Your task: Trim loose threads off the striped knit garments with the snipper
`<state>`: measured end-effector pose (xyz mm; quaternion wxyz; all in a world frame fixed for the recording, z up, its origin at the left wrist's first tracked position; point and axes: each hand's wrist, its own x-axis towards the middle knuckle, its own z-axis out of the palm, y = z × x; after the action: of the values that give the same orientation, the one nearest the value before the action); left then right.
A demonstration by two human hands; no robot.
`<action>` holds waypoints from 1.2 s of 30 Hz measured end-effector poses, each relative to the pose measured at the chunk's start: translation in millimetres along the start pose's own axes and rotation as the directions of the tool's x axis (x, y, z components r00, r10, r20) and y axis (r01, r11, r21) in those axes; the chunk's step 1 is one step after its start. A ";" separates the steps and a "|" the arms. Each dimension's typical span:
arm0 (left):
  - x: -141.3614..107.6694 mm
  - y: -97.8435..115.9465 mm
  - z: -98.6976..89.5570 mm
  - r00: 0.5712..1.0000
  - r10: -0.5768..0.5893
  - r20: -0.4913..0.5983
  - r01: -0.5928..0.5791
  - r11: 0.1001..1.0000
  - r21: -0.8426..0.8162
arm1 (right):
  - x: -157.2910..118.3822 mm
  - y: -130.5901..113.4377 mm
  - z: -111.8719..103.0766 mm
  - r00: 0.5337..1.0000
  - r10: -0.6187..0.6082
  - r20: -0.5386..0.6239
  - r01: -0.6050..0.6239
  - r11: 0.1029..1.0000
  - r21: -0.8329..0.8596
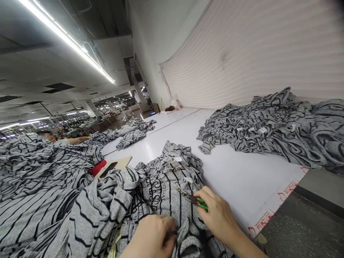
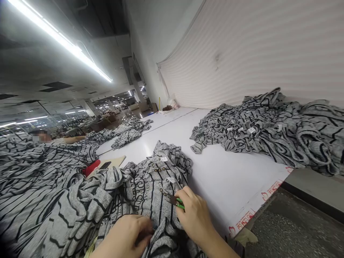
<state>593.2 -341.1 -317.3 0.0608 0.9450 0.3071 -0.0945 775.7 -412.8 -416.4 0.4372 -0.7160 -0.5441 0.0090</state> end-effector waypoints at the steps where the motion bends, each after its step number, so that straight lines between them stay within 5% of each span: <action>1: 0.6 -0.7 3.0 0.999 -0.015 0.048 0.013 0.999 0.030 | -1.7 0.3 1.6 1.000 -0.003 -0.029 0.005 0.999 0.042; 4: 1.3 -2.4 11.0 0.994 -0.038 0.101 0.035 0.999 0.029 | -7.9 1.4 4.0 0.996 0.011 -0.083 0.003 0.985 0.172; 7: 1.2 0.9 13.6 0.997 -0.061 -0.052 0.050 0.981 -0.187 | -11.7 -1.0 4.5 0.994 0.110 -0.013 -0.098 0.932 0.348; 13: 12.0 18.3 20.3 0.971 -0.178 -0.161 0.056 0.822 -0.567 | -12.8 -18.0 5.0 0.965 0.207 0.162 -0.257 0.613 0.747; 17: 20.7 22.9 31.5 0.944 -0.255 -0.211 0.087 0.807 -0.584 | -15.3 -27.6 7.0 0.959 0.197 0.202 -0.279 0.562 0.778; 24: 17.4 7.1 43.9 0.930 -0.290 -0.225 0.016 0.645 -0.764 | -5.9 -28.3 -7.6 0.993 0.067 0.101 -0.111 0.839 0.532; 27: 15.8 9.4 44.6 0.872 -0.355 -0.339 0.028 0.726 -0.687 | -7.6 -26.5 -20.2 0.995 -0.071 0.071 0.039 0.928 0.370; 31: 17.2 17.4 47.0 0.806 -0.299 -0.511 0.014 0.872 -0.489 | -18.4 -26.7 -27.6 0.955 -0.285 -0.085 0.290 0.956 0.046; 36: 20.0 19.5 53.8 0.767 -0.208 -0.607 -0.009 0.942 -0.334 | -22.0 -31.4 -26.4 0.920 -0.368 -0.130 0.352 0.927 -0.131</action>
<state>613.0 -354.7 -372.9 0.0999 0.8807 0.3709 0.2773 755.4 -445.5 -390.3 0.4335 -0.6240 -0.6314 -0.1550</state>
